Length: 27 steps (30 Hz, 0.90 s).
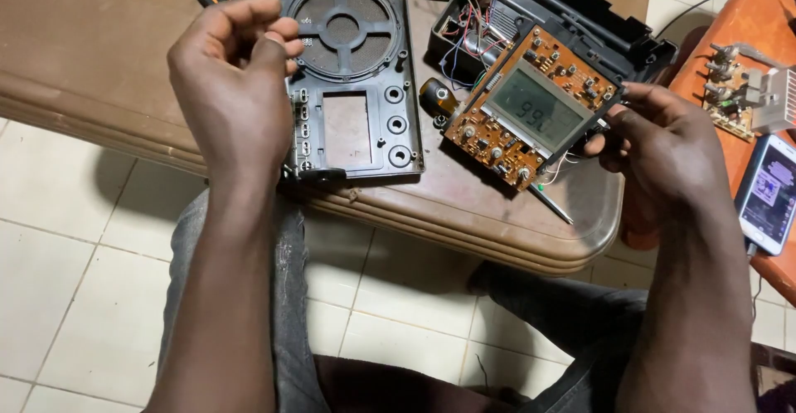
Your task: The person holds a circuit board with an LCD screen and uses a screwdriver to adjust components on the board. They repeatedly probe and turn small parts while the board remains in hand.
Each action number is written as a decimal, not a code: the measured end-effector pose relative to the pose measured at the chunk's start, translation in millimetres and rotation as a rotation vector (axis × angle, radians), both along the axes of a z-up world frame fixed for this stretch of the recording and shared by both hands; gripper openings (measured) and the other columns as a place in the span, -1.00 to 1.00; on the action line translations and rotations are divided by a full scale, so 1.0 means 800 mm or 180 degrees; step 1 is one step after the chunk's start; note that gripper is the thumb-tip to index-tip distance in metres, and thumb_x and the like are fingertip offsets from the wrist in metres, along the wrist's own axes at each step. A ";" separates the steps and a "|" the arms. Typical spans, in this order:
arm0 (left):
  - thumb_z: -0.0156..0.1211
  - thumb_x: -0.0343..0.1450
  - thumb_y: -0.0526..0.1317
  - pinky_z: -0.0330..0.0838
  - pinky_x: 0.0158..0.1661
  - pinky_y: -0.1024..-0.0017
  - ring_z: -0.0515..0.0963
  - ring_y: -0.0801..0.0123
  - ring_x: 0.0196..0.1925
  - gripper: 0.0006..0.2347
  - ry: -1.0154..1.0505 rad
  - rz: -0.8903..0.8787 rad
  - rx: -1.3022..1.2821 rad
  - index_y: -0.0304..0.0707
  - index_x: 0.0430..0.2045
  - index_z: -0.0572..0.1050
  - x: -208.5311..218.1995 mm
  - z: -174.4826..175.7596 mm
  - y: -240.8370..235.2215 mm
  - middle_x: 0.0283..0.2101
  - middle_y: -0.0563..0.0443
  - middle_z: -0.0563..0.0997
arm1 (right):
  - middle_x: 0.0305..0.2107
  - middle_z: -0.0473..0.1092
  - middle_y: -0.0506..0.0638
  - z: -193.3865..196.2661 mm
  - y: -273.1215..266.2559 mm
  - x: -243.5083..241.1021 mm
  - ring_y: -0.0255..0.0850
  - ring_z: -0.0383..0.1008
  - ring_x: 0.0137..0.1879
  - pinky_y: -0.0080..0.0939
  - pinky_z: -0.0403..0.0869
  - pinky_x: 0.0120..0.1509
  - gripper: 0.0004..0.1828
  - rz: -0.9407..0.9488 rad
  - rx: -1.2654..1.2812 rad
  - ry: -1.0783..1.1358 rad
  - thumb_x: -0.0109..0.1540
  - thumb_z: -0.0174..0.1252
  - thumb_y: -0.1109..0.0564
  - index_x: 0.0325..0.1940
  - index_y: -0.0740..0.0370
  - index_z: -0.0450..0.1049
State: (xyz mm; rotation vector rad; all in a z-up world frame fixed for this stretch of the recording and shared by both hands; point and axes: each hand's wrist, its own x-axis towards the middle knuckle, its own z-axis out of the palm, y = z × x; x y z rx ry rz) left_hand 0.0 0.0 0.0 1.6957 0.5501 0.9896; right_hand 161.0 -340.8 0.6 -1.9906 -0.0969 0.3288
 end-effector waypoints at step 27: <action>0.45 0.33 0.17 0.37 0.28 0.11 0.42 -0.03 0.31 -0.18 0.1049 -0.0644 0.2023 -0.44 0.32 0.21 0.027 -0.036 -0.208 0.31 -0.28 0.36 | -0.30 0.39 0.03 0.016 -0.004 -0.010 -0.20 0.44 -0.31 -0.33 0.45 -0.22 -0.84 0.0196 0.0316 0.0283 0.39 0.00 0.36 0.00 0.27 0.45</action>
